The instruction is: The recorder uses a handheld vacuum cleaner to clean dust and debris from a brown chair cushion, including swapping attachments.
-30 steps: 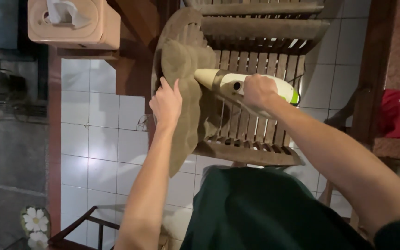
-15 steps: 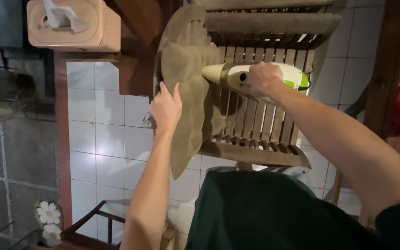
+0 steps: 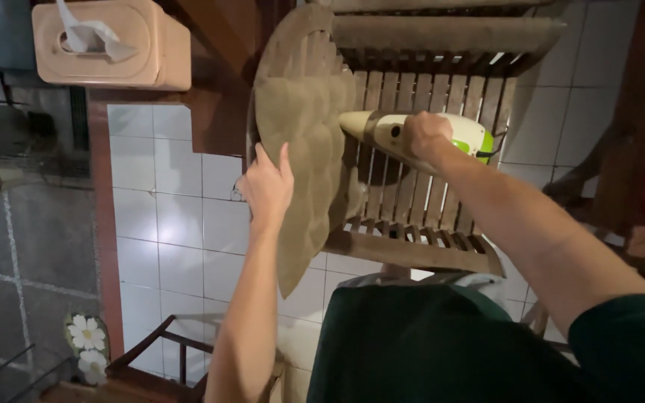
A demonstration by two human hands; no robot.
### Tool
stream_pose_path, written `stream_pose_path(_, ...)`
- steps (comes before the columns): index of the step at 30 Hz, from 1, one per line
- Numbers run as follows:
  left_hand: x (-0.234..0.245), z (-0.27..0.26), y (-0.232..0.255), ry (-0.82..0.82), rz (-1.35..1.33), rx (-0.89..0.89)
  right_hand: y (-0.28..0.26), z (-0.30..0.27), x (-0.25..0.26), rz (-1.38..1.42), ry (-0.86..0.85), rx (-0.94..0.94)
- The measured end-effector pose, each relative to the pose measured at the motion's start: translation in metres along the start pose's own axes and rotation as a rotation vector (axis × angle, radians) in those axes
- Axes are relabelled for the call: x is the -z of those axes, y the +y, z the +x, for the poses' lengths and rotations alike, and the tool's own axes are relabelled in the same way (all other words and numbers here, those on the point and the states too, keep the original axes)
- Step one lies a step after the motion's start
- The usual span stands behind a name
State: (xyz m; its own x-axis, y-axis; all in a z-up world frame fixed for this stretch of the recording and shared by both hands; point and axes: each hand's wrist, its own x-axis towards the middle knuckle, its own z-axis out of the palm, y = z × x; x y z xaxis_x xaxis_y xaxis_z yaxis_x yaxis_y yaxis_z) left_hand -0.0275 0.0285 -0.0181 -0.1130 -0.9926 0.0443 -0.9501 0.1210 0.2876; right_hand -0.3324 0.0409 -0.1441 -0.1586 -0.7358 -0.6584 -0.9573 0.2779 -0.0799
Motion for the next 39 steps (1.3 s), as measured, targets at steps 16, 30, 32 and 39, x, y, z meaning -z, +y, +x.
stream_pose_path(16,-0.009,0.000,-0.010,-0.011,0.075,0.009,0.027,0.028,-0.074,0.167,0.018,-0.095)
stream_pose_path(30,-0.004,0.092,0.118,-0.176,-0.237,-0.735,0.165,-0.190,-0.094,1.404,0.429,-0.611)
stream_pose_path(32,0.006,0.109,0.176,-0.242,-0.215,-0.833,0.171,-0.222,-0.077,1.391,0.449,-0.690)
stream_pose_path(39,-0.104,0.138,0.311,-0.480,0.289,-0.998,0.189,-0.272,-0.067,1.728,0.526,-0.674)
